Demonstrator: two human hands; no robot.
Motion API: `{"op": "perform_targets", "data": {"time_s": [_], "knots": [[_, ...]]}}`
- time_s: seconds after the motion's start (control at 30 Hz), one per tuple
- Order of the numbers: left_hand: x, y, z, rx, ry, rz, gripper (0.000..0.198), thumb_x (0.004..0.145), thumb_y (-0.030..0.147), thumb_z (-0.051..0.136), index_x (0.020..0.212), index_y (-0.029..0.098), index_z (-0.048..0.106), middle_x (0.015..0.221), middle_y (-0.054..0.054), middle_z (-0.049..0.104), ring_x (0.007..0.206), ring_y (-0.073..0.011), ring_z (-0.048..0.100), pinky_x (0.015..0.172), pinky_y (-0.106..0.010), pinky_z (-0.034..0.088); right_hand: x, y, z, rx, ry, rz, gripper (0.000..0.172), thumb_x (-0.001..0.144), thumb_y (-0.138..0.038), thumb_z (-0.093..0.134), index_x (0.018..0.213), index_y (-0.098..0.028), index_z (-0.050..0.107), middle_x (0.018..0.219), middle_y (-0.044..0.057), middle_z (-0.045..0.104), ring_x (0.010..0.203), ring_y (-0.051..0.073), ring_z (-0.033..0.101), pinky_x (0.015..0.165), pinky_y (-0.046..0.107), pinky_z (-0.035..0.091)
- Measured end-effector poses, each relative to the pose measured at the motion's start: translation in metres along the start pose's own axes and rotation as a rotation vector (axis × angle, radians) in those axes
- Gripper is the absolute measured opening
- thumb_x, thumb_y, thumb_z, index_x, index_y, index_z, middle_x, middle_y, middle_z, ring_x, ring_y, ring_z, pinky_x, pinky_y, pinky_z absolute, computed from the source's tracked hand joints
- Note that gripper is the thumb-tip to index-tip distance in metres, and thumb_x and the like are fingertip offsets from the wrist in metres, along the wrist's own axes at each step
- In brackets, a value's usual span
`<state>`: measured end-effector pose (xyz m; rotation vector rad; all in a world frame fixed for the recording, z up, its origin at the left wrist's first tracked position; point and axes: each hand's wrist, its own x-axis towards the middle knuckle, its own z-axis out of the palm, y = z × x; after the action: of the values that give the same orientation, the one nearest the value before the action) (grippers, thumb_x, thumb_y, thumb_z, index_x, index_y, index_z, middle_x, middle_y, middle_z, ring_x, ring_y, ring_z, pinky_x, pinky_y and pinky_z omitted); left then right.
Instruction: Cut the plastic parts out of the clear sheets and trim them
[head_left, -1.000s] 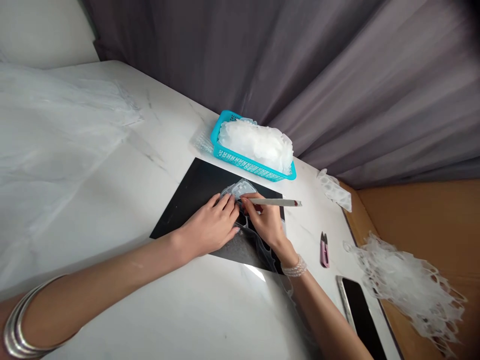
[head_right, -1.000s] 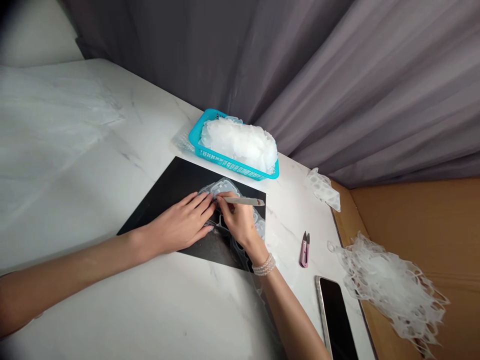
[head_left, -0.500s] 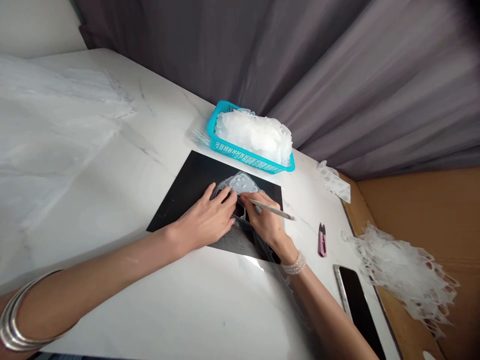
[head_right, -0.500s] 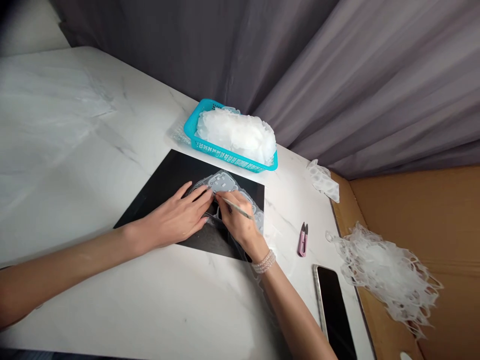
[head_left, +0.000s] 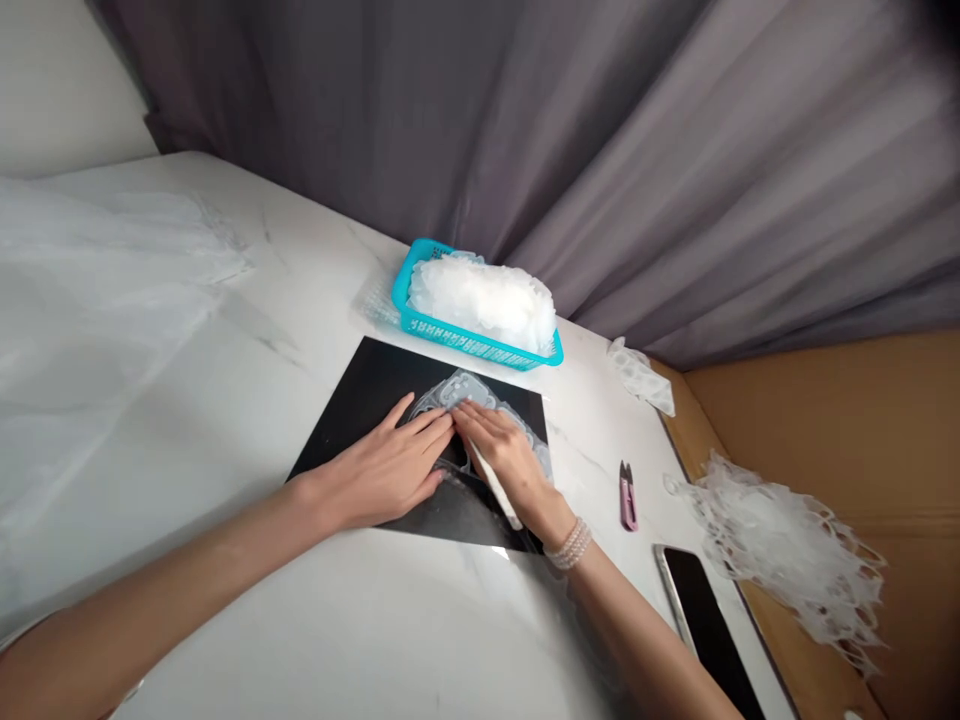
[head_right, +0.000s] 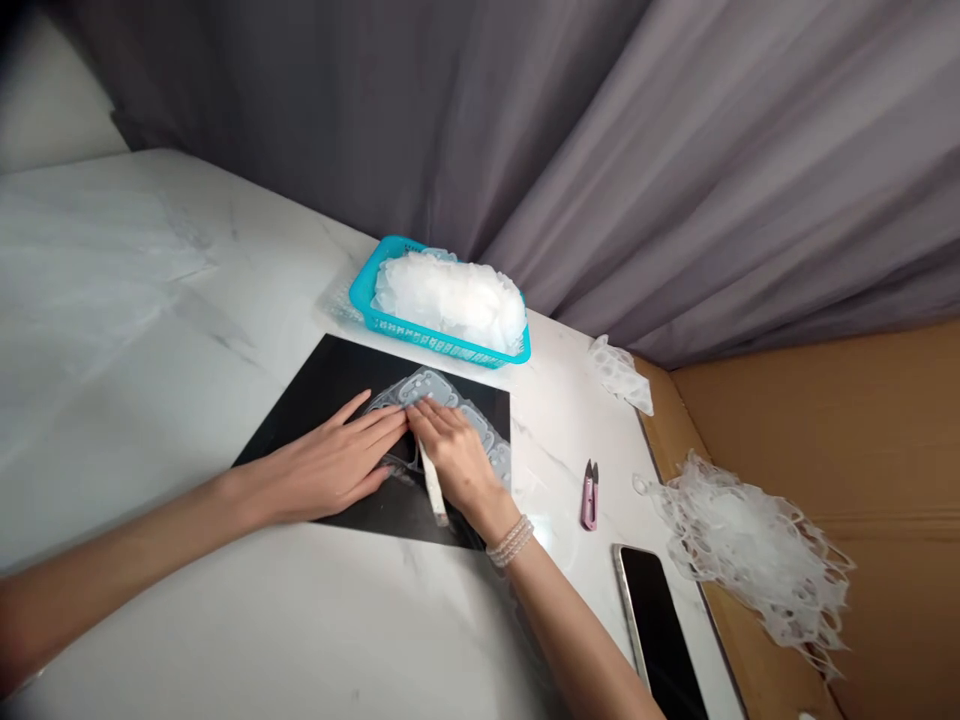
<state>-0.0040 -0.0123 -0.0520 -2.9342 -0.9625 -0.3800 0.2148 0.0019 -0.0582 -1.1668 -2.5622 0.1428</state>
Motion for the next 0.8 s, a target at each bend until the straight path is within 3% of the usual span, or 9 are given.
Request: {"op": "perform_targets", "data": {"time_s": [0.13,0.27,0.33,0.4,0.47,0.5,0.63,0.7,0.8], "knots": [[-0.004,-0.003,0.011,-0.004,0.089,0.01,0.049,0.104,0.034,0.037,0.144,0.008,0.048,0.144,-0.015,0.057,0.138,-0.0271,0.047,0.123,-0.051,0.016,0.004,-0.003,-0.008,0.004,-0.008,-0.013,0.037,0.101,-0.016,0.046,0.136,-0.019,0.058,0.132,0.013,0.067,0.125,0.025,0.062,0.104,0.041,0.05],[-0.003,-0.012,0.033,-0.04,0.161,0.027,0.049,0.101,0.04,0.043,0.144,0.017,0.052,0.142,-0.011,0.06,0.134,-0.0257,0.051,0.123,-0.05,0.013,0.011,-0.009,-0.002,0.201,0.054,0.016,0.034,0.101,-0.018,0.045,0.129,-0.017,0.063,0.123,0.012,0.071,0.114,0.023,0.067,0.101,0.035,0.051],[-0.001,-0.017,0.044,-0.043,0.176,0.037,0.048,0.1,0.039,0.045,0.142,0.019,0.054,0.141,-0.01,0.061,0.131,-0.0262,0.054,0.123,-0.05,0.01,0.015,-0.005,0.0,0.423,0.171,0.17,0.03,0.099,-0.023,0.049,0.12,-0.021,0.069,0.112,0.009,0.075,0.103,0.022,0.07,0.096,0.035,0.053],[0.0,-0.02,0.049,-0.037,0.187,0.043,0.048,0.099,0.034,0.045,0.143,0.019,0.054,0.142,-0.009,0.06,0.131,-0.0259,0.054,0.123,-0.049,0.007,0.013,0.009,-0.008,0.693,0.393,0.447,0.021,0.092,-0.03,0.061,0.106,-0.023,0.075,0.096,0.005,0.077,0.09,0.022,0.071,0.088,0.035,0.056],[0.0,-0.02,0.048,-0.034,0.184,0.053,0.049,0.099,0.031,0.044,0.145,0.018,0.051,0.145,-0.008,0.058,0.132,-0.0248,0.053,0.123,-0.046,0.007,0.002,0.033,-0.027,0.894,0.651,0.711,0.019,0.082,-0.036,0.072,0.094,-0.022,0.077,0.085,0.003,0.075,0.08,0.02,0.069,0.081,0.034,0.057],[0.0,-0.02,0.046,-0.036,0.175,0.054,0.05,0.099,0.031,0.043,0.146,0.017,0.05,0.146,-0.007,0.057,0.132,-0.0243,0.053,0.123,-0.045,0.008,-0.007,0.047,-0.04,0.921,0.727,0.763,0.022,0.082,-0.039,0.071,0.096,-0.022,0.076,0.086,0.003,0.074,0.08,0.018,0.068,0.081,0.033,0.057],[0.0,-0.017,0.035,-0.066,0.13,0.032,0.051,0.1,0.033,0.042,0.148,0.017,0.048,0.147,-0.007,0.056,0.133,-0.0235,0.052,0.122,-0.043,0.012,-0.049,0.089,-0.079,1.069,0.846,0.914,0.021,0.072,-0.038,0.078,0.083,-0.02,0.074,0.067,0.002,0.068,0.067,0.016,0.066,0.07,0.031,0.058],[0.001,-0.016,0.029,-0.123,0.111,0.014,0.05,0.1,0.033,0.043,0.147,0.018,0.049,0.145,-0.007,0.058,0.132,-0.0237,0.053,0.123,-0.044,0.013,-0.058,0.087,-0.082,1.14,0.837,0.927,0.025,0.069,-0.037,0.081,0.085,-0.019,0.075,0.069,0.003,0.07,0.067,0.016,0.068,0.071,0.031,0.059],[0.007,-0.012,0.014,-0.315,0.092,-0.05,0.043,0.099,0.032,0.043,0.138,0.022,0.059,0.136,-0.006,0.064,0.128,-0.0241,0.056,0.123,-0.048,0.015,-0.047,0.054,-0.073,1.22,0.803,0.881,0.033,0.073,-0.041,0.08,0.097,-0.019,0.077,0.085,0.006,0.075,0.082,0.02,0.072,0.083,0.035,0.059]]}}
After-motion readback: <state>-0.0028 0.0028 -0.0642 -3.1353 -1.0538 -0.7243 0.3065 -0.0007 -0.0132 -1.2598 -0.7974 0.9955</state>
